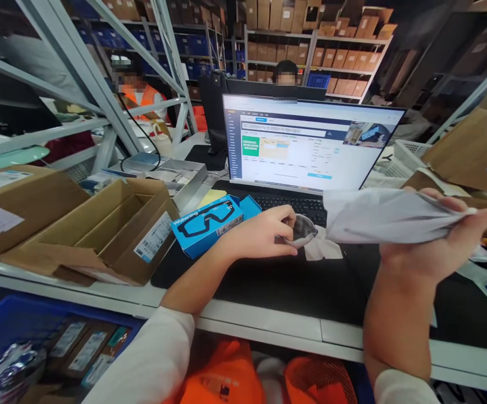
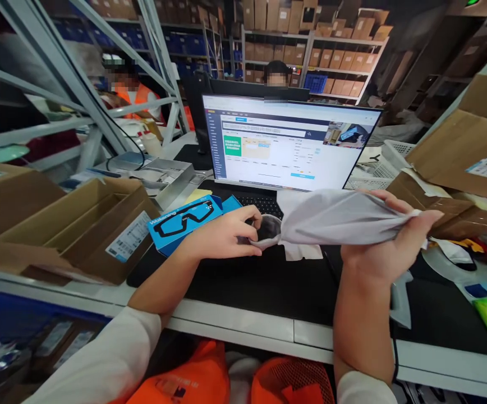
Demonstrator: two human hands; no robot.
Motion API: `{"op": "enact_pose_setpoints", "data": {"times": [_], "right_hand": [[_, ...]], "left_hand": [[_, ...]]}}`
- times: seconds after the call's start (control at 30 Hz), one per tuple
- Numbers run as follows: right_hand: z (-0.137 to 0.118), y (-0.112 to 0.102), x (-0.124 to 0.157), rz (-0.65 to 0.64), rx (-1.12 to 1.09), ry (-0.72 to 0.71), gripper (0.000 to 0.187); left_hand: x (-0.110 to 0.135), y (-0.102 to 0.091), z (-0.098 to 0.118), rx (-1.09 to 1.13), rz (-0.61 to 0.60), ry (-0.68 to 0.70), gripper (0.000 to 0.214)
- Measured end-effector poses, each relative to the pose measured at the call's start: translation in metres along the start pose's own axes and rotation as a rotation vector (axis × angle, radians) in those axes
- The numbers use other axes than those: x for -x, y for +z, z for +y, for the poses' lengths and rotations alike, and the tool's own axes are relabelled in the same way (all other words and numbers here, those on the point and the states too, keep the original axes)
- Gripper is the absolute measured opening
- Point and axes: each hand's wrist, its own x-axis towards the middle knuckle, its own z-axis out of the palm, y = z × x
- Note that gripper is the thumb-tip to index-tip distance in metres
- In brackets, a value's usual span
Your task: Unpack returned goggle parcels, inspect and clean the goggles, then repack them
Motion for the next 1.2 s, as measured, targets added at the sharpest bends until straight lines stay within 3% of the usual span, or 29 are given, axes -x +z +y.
{"op": "enact_pose_setpoints", "data": {"times": [0.07,0.13,0.27,0.37,0.43,0.53,0.7,0.83,0.87,1.03,1.2], "right_hand": [[0.009,0.007,0.002,0.106,-0.057,0.037,0.051],[0.017,0.013,0.008,0.091,-0.037,0.043,0.052],[0.015,0.016,0.026,-0.144,0.208,-0.151,0.057],[0.004,0.011,0.036,-0.363,0.38,-0.161,0.044],[0.0,0.009,0.039,-0.442,0.403,-0.071,0.039],[0.003,0.009,0.038,-0.445,0.303,0.116,0.042],[0.023,0.008,0.03,-0.256,0.105,0.422,0.039],[0.042,0.005,0.029,-0.202,-0.015,0.497,0.025],[0.046,0.006,0.029,-0.211,-0.041,0.52,0.019],[0.057,0.014,0.034,-0.408,-0.107,0.887,0.043],[0.064,0.016,0.042,-0.555,-0.133,1.151,0.047]], "left_hand": [[-0.002,0.004,0.0,0.06,-0.025,0.05,0.025],[-0.003,0.005,-0.002,0.135,-0.007,0.094,0.024],[-0.002,0.003,-0.009,0.276,0.095,0.061,0.028],[-0.002,0.0,-0.012,0.363,0.17,-0.026,0.031],[-0.002,0.0,-0.015,0.429,0.209,-0.076,0.035],[-0.004,0.001,-0.018,0.518,0.251,-0.12,0.041],[-0.006,0.005,-0.017,0.543,0.317,-0.155,0.044],[-0.01,0.013,-0.013,0.475,0.453,-0.171,0.041],[-0.011,0.016,-0.013,0.454,0.493,-0.16,0.04],[-0.013,0.028,-0.012,0.326,0.634,-0.136,0.038],[-0.012,0.027,-0.016,0.264,0.707,-0.194,0.033]]}}
